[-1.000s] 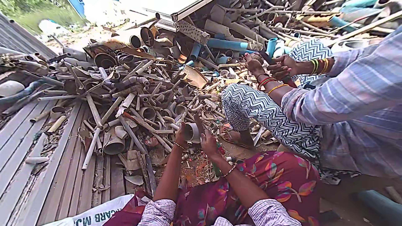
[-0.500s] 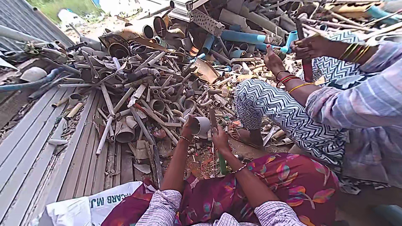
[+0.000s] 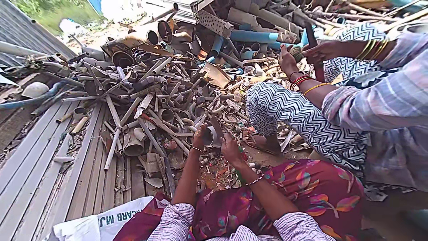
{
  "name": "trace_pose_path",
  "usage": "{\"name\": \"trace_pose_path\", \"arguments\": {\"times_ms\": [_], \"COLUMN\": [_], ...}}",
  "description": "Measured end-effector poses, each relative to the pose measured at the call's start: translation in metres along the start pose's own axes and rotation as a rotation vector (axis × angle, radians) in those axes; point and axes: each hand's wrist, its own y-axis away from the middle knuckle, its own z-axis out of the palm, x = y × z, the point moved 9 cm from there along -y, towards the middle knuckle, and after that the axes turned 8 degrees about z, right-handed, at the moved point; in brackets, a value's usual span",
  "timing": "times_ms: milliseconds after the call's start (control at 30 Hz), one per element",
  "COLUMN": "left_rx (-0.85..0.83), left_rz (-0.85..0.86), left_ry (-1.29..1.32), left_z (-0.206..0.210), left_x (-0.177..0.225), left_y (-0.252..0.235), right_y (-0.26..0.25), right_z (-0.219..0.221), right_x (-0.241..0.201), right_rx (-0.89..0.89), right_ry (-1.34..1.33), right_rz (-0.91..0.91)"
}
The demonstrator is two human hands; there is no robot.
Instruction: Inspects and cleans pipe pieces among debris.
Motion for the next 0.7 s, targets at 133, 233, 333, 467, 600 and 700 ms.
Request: {"name": "trace_pose_path", "arguments": {"times_ms": [133,233,333,467,600,700], "left_rx": [0.018,0.004,0.005,0.011,-0.002,0.007], "left_rz": [-0.014,-0.003,-0.008,0.011,-0.001,-0.008], "left_ry": [-0.015,-0.023,-0.062,-0.011,-0.018,0.008], "left_z": [0.000,-0.001,0.000,0.003,0.000,-0.006], "left_x": [0.001,0.003,0.003,0.005,-0.002,-0.002], "left_y": [0.003,0.000,0.003,0.003,0.002,0.000], "right_y": [-0.009,0.000,-0.007,0.000,-0.008,-0.001], "right_z": [0.000,-0.001,0.001,-0.002,0.001,0.003], "right_x": [0.019,-0.001,0.019,0.002,0.021,0.002], "right_rx": [-0.044,-0.039,-0.065,-0.027,-0.032,-0.036], "right_ry": [0.036,0.023,0.032,0.018,0.080,0.128], "right_rz": [0.131,0.013,0.139,0.046,0.113,0.007]}}
